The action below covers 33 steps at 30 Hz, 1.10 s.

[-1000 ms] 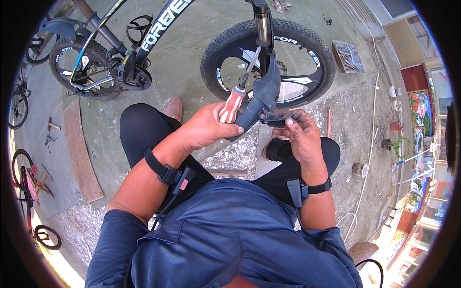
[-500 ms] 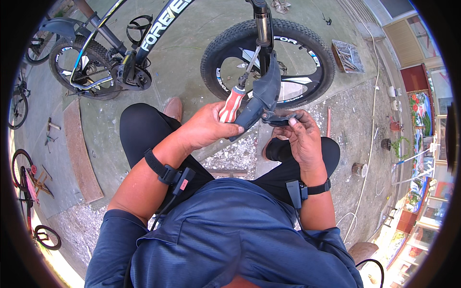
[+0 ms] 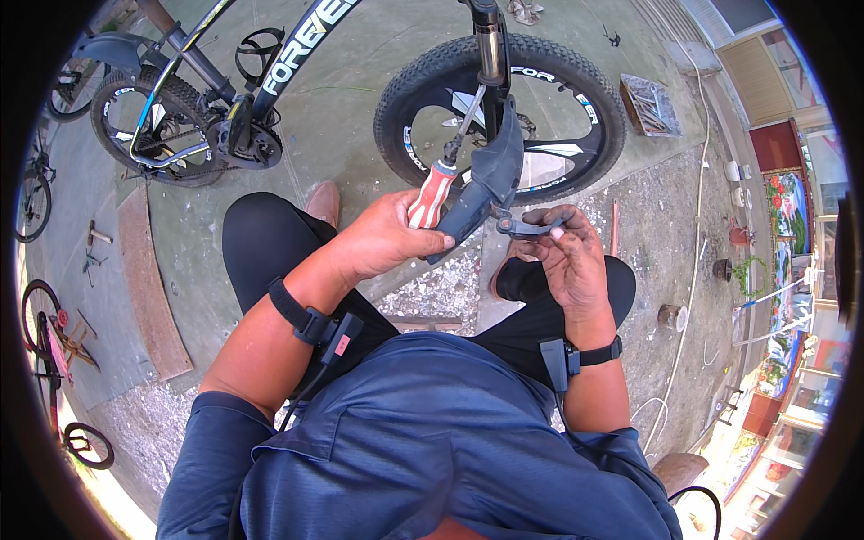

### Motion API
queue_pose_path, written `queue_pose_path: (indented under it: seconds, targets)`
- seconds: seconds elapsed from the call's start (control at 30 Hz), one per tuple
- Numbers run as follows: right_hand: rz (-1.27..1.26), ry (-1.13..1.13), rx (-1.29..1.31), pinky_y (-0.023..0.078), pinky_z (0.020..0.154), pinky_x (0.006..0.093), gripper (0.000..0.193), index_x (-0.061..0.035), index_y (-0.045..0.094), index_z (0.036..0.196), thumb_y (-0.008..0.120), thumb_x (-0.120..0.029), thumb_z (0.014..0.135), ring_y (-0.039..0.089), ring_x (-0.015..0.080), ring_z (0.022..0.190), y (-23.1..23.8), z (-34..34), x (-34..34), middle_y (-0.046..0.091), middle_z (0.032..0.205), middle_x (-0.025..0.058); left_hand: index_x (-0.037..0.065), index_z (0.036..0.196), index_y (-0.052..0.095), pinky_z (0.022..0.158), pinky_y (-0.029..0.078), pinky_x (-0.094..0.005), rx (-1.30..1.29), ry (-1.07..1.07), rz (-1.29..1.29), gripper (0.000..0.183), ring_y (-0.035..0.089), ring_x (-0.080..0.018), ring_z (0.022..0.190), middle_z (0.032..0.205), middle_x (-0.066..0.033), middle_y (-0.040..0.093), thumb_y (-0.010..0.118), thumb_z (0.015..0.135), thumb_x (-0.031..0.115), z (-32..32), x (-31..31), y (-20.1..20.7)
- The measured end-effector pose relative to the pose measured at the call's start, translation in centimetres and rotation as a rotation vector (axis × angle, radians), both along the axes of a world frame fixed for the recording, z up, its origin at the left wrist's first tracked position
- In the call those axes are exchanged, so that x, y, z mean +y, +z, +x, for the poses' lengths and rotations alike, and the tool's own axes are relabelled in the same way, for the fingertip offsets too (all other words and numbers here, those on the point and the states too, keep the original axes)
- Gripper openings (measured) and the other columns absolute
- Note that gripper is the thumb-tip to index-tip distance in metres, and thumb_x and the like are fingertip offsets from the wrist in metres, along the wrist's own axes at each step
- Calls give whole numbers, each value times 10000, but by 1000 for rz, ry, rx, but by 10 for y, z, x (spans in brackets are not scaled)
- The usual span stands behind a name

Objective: The person retrieves a small part from a bucket and uses a screwdriver to attach a plastic fender to the front fork of a bicycle while sitting in an outdoor area. They align the fender with the fork and begin securing it with screws.

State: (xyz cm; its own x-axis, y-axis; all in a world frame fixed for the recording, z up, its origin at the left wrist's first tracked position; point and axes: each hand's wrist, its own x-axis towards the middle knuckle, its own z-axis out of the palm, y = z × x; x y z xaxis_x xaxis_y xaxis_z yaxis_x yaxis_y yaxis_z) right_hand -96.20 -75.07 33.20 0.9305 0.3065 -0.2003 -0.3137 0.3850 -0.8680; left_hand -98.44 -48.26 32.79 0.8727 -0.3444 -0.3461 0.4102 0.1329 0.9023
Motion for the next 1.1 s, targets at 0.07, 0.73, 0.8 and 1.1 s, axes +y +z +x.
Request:
queue_pose_path:
  seconds: [0.07,0.73,0.8,1.1]
  targets:
    - [50,-2,17,567,755,366,140,-40,518,988,572,-37,858,644,260,925,3,-1,3,615,1061,175,60,965,519,669,432,-230,-10,4,7,336,498,-59,739,817,34,496,765,738,86,0,0,-5]
    - [524,-70,316,601,777,318,171,21,573,1020,552,-130,940,641,329,956,-29,-8,4,635,944,188,35,1001,528,688,447,-242,-22,13,-19,347,521,-69,761,835,20,519,759,745,73,0,0,-5]
    - [531,-59,320,602,782,334,183,33,566,1034,526,-122,947,645,349,961,-27,-7,4,635,969,221,35,1004,529,685,447,-241,-20,18,-22,350,523,-70,759,836,17,522,760,745,73,-1,0,-3]
    - [552,-40,301,579,843,393,234,60,536,1102,473,-48,904,625,389,1011,-24,-3,4,605,1045,302,52,967,525,666,438,-237,-31,10,25,328,517,-66,735,816,21,524,763,742,79,0,1,-10]
